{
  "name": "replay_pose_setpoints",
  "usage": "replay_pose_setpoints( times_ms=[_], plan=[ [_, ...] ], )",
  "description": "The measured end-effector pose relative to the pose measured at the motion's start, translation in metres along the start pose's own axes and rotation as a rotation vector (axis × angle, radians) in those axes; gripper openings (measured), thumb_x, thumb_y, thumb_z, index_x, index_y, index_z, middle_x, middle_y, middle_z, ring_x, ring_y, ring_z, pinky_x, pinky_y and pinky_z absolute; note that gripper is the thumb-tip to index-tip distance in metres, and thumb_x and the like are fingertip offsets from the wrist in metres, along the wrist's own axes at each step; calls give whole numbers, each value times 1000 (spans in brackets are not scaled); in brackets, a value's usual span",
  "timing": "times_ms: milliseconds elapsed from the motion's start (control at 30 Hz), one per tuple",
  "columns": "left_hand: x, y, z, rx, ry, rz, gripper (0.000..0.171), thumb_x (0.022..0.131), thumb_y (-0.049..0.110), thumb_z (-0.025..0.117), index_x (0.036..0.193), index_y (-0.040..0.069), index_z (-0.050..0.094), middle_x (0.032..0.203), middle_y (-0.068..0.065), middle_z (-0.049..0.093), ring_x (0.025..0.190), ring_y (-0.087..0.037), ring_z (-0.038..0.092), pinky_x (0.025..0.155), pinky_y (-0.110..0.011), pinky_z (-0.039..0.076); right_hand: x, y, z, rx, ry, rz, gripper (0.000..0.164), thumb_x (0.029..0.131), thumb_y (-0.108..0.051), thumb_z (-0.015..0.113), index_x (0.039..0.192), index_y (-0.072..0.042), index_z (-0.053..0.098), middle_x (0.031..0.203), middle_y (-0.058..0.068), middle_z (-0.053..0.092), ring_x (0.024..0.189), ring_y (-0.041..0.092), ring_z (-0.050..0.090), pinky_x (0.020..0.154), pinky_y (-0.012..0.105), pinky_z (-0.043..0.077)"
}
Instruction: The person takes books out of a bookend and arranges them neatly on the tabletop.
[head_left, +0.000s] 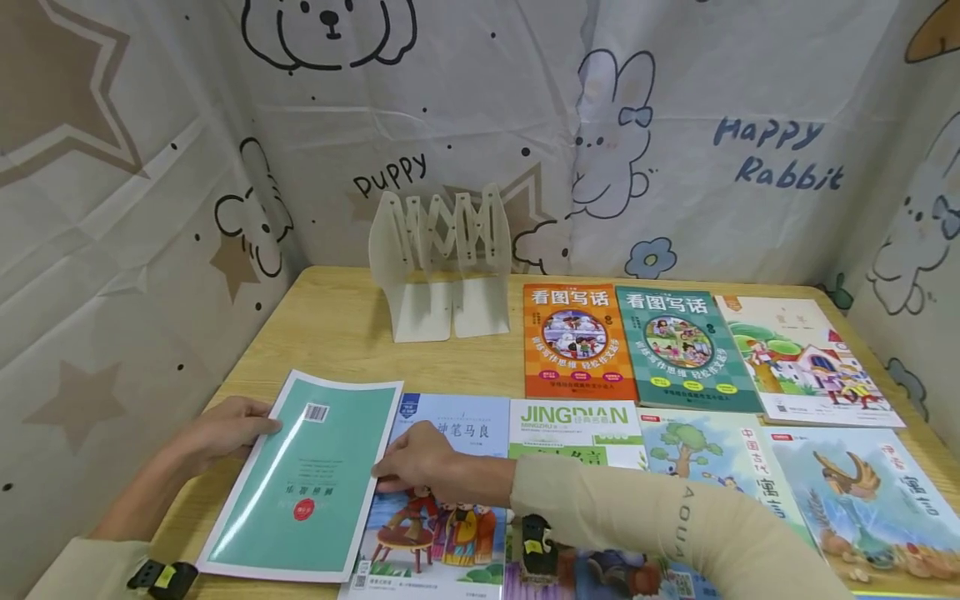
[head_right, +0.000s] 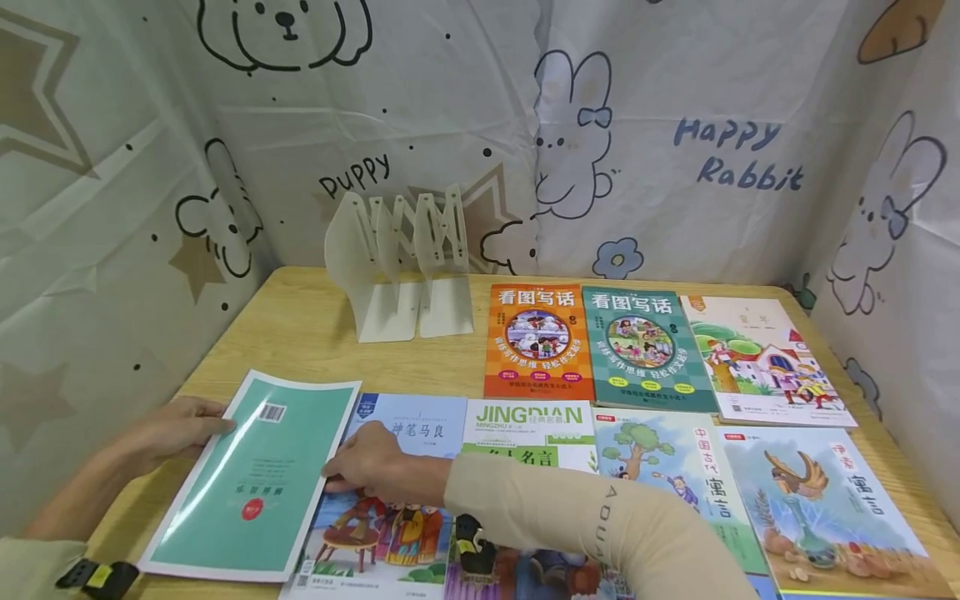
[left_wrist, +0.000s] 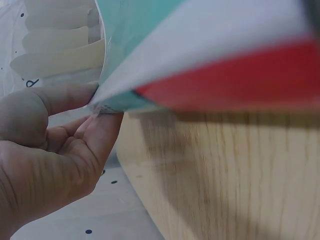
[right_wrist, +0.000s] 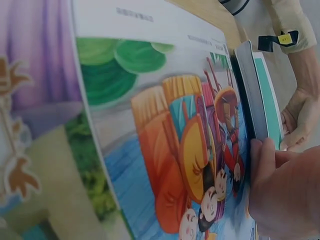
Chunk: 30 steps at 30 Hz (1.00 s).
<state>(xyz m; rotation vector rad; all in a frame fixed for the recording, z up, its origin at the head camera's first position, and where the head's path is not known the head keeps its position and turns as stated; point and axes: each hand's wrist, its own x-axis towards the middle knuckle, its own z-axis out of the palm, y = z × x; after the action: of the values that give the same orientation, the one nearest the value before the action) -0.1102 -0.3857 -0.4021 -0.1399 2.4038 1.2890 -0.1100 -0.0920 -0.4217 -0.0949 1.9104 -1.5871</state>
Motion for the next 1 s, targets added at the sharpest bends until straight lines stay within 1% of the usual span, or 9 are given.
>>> replay_pose_setpoints(
  times_ms=[233, 467, 600, 700, 767, 833, 867, 933, 1000],
  plan=[
    [1, -5, -2, -25, -18, -8, 42, 103, 6, 48, 131, -25, 43, 100, -18, 69, 85, -32, 70, 73, -42, 60, 4, -1, 2, 13, 3, 36, 9, 87, -3, 75, 79, -3, 71, 66, 10, 71, 58, 14, 70, 39, 19, 22],
    [2, -8, -3, -26, -29, -21, 42, 103, 6, 48, 133, -23, 43, 101, -16, 69, 86, -30, 69, 74, -40, 59, 5, 3, 1, 12, -5, 17, 9, 87, -3, 75, 79, -3, 72, 64, 11, 70, 58, 15, 70, 39, 21, 21],
    [2, -10, -3, -41, -46, -20, 42, 103, 6, 47, 132, -24, 43, 102, -17, 69, 86, -31, 69, 74, -41, 59, 4, 6, -2, 11, -26, 11, 8, 88, -4, 74, 81, -2, 73, 66, 11, 71, 55, 12, 68, 41, 22, 23],
    [1, -10, -4, -31, -50, -26, 42, 103, 7, 47, 131, -24, 44, 103, -17, 69, 86, -31, 69, 75, -41, 59, 0, 6, -7, 30, -50, 13, 8, 90, -6, 73, 83, -2, 74, 69, 12, 71, 54, 9, 66, 44, 23, 30],
    [2, -10, -5, -10, -40, -30, 41, 103, 7, 47, 130, -23, 46, 103, -17, 70, 86, -31, 69, 75, -41, 59, -2, 4, -13, 72, -75, 12, 8, 92, -7, 71, 88, 0, 73, 73, 14, 72, 56, 10, 67, 48, 22, 41],
    [3, -10, -6, 33, -18, -34, 39, 103, 8, 48, 128, -22, 49, 102, -16, 70, 85, -29, 69, 74, -40, 58, -5, 1, -21, 111, -110, -3, 13, 94, -8, 68, 95, 4, 71, 79, 16, 72, 63, 14, 70, 56, 24, 53],
    [3, -10, -6, 55, -6, -34, 38, 103, 8, 49, 127, -21, 51, 101, -16, 71, 84, -28, 69, 74, -40, 58, -7, -1, -25, 132, -127, -13, 15, 95, -9, 67, 98, 6, 70, 82, 17, 73, 67, 16, 71, 60, 25, 56],
    [4, -10, -5, 103, 23, -32, 35, 102, 7, 51, 124, -19, 56, 100, -15, 71, 82, -27, 68, 73, -38, 57, -9, -3, -35, 168, -159, -38, 21, 97, -10, 64, 107, 9, 67, 89, 18, 72, 76, 21, 73, 67, 27, 59],
    [5, -10, -4, 164, 56, -26, 33, 101, 7, 54, 120, -18, 59, 97, -14, 72, 80, -25, 67, 71, -37, 56, -12, -4, -45, 167, -181, -60, 26, 98, -12, 62, 113, 9, 65, 93, 18, 70, 83, 26, 73, 70, 29, 60]
  ],
)
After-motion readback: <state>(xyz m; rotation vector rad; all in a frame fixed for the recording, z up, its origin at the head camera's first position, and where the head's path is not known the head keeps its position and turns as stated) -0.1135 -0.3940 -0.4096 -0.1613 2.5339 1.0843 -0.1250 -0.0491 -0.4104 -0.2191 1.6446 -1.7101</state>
